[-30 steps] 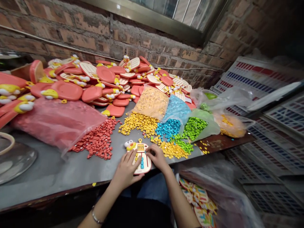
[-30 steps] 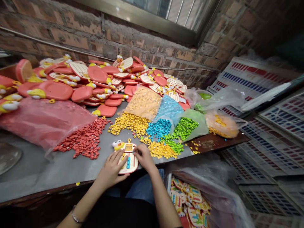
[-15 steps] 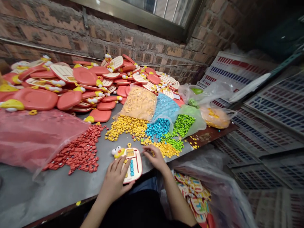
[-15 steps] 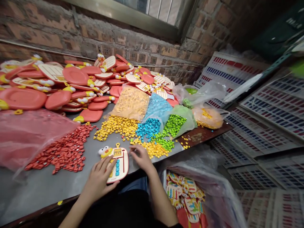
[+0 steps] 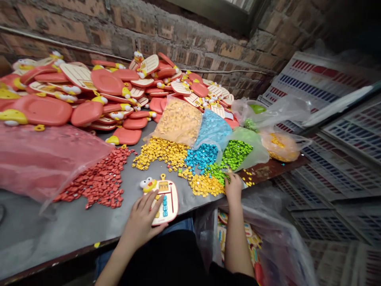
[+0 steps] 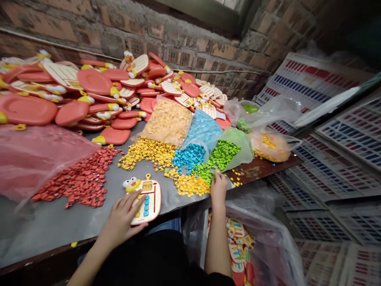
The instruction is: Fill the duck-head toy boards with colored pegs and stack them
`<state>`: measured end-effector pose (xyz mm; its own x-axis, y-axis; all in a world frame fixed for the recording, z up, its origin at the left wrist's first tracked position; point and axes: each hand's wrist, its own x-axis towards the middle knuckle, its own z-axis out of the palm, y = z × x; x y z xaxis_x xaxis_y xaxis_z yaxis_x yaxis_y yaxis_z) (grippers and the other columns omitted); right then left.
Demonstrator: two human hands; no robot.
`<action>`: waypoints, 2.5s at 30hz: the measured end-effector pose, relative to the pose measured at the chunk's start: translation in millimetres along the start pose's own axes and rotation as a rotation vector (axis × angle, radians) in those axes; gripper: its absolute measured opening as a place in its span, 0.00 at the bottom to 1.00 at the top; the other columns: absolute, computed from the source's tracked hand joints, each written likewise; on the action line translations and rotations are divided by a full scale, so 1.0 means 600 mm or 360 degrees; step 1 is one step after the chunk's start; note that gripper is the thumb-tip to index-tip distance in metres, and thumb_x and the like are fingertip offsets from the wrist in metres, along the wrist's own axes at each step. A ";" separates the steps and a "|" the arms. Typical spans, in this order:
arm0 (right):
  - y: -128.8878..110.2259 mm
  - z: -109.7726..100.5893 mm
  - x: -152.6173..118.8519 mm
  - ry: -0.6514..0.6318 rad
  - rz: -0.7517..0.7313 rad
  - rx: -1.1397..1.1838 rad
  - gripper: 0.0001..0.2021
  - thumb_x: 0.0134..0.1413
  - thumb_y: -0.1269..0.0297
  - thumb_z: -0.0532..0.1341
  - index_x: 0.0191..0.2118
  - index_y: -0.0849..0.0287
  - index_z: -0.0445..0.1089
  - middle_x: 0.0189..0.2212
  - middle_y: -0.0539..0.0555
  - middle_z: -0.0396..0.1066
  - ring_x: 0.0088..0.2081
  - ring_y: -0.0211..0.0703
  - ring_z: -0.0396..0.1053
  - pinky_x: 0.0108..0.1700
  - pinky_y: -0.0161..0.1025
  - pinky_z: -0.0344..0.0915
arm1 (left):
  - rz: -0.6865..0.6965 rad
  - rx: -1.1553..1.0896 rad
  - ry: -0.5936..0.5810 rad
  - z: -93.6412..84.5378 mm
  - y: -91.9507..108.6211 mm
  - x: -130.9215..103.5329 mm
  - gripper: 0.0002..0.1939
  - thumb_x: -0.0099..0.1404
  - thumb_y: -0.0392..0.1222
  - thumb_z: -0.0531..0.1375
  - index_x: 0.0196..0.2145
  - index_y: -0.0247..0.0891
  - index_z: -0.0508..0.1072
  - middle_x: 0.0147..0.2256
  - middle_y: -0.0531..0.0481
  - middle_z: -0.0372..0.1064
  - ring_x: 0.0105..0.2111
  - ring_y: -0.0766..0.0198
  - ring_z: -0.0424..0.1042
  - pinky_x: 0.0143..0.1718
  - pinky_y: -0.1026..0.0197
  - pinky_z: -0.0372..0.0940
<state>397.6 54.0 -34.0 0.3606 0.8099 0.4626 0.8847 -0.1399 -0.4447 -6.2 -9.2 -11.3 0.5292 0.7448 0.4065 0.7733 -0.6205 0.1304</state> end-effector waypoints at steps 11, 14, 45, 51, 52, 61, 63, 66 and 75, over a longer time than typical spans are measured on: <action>-0.087 -0.014 0.005 0.0162 -0.0003 0.0533 0.10 0.54 0.59 0.59 0.31 0.59 0.74 0.31 0.58 0.73 0.37 0.49 0.69 0.43 0.46 0.65 | -0.0102 -0.0102 0.0001 -0.005 0.006 0.005 0.34 0.59 0.58 0.61 0.58 0.39 0.66 0.60 0.39 0.61 0.58 0.48 0.60 0.57 0.50 0.51; -0.157 -0.006 -0.011 0.0012 0.0036 0.0905 0.08 0.54 0.61 0.60 0.32 0.58 0.74 0.33 0.56 0.73 0.38 0.48 0.70 0.43 0.45 0.66 | -0.0098 -0.0104 -0.0015 -0.003 0.005 0.005 0.35 0.58 0.59 0.61 0.58 0.38 0.66 0.60 0.38 0.61 0.59 0.47 0.59 0.57 0.49 0.51; -0.332 0.076 -0.050 -0.1281 0.0029 0.1171 0.05 0.47 0.66 0.63 0.34 0.58 0.73 0.30 0.50 0.71 0.29 0.39 0.63 0.31 0.35 0.59 | -0.0153 -0.0254 -0.0064 -0.002 0.004 0.007 0.36 0.58 0.64 0.59 0.58 0.40 0.66 0.61 0.39 0.59 0.60 0.49 0.58 0.59 0.49 0.50; -0.339 0.072 -0.043 -0.1302 0.0106 0.1213 0.06 0.44 0.63 0.65 0.29 0.58 0.68 0.23 0.46 0.64 0.24 0.36 0.57 0.25 0.33 0.53 | -0.0188 -0.0244 -0.0148 -0.004 0.006 0.008 0.38 0.56 0.64 0.60 0.59 0.41 0.65 0.62 0.40 0.58 0.60 0.48 0.57 0.59 0.49 0.49; -0.338 0.072 -0.042 -0.1317 0.0112 0.1227 0.07 0.44 0.63 0.66 0.28 0.58 0.67 0.23 0.46 0.64 0.23 0.36 0.56 0.25 0.33 0.52 | -0.0195 -0.0248 -0.0154 -0.004 0.006 0.007 0.38 0.56 0.64 0.61 0.59 0.41 0.65 0.62 0.40 0.58 0.60 0.48 0.57 0.59 0.49 0.49; -0.318 0.089 -0.065 -0.1100 0.0343 0.1494 0.11 0.41 0.63 0.68 0.29 0.58 0.65 0.23 0.44 0.61 0.23 0.34 0.57 0.26 0.32 0.54 | -0.0206 -0.0275 -0.0142 -0.001 0.007 0.005 0.39 0.55 0.64 0.62 0.59 0.40 0.65 0.62 0.40 0.58 0.60 0.49 0.57 0.60 0.49 0.48; -0.315 0.090 -0.069 -0.1061 0.0357 0.1523 0.12 0.41 0.62 0.68 0.30 0.58 0.65 0.23 0.44 0.61 0.23 0.34 0.57 0.27 0.33 0.55 | -0.0213 -0.0278 -0.0145 -0.001 0.008 0.005 0.39 0.55 0.64 0.62 0.59 0.40 0.65 0.61 0.40 0.58 0.59 0.48 0.58 0.60 0.49 0.48; -0.316 0.090 -0.068 -0.1055 0.0320 0.1475 0.12 0.41 0.61 0.68 0.30 0.58 0.66 0.24 0.45 0.63 0.24 0.35 0.58 0.27 0.33 0.57 | -0.0210 -0.0255 -0.0166 -0.004 0.008 0.006 0.39 0.56 0.63 0.62 0.59 0.39 0.64 0.61 0.39 0.59 0.59 0.48 0.58 0.60 0.49 0.49; -0.317 0.082 -0.064 -0.1137 0.0433 0.1551 0.11 0.44 0.57 0.66 0.32 0.56 0.67 0.22 0.45 0.62 0.21 0.34 0.55 0.21 0.32 0.53 | -0.0191 -0.0233 -0.0185 -0.008 0.006 0.007 0.39 0.57 0.63 0.61 0.60 0.39 0.64 0.61 0.39 0.58 0.60 0.49 0.57 0.60 0.49 0.48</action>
<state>200.6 77.4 -4.9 -0.0144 0.9927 -0.1198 0.1073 -0.1176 -0.9873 -2.7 -9.5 -4.6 0.4795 0.8336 0.2740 0.7787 -0.5482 0.3051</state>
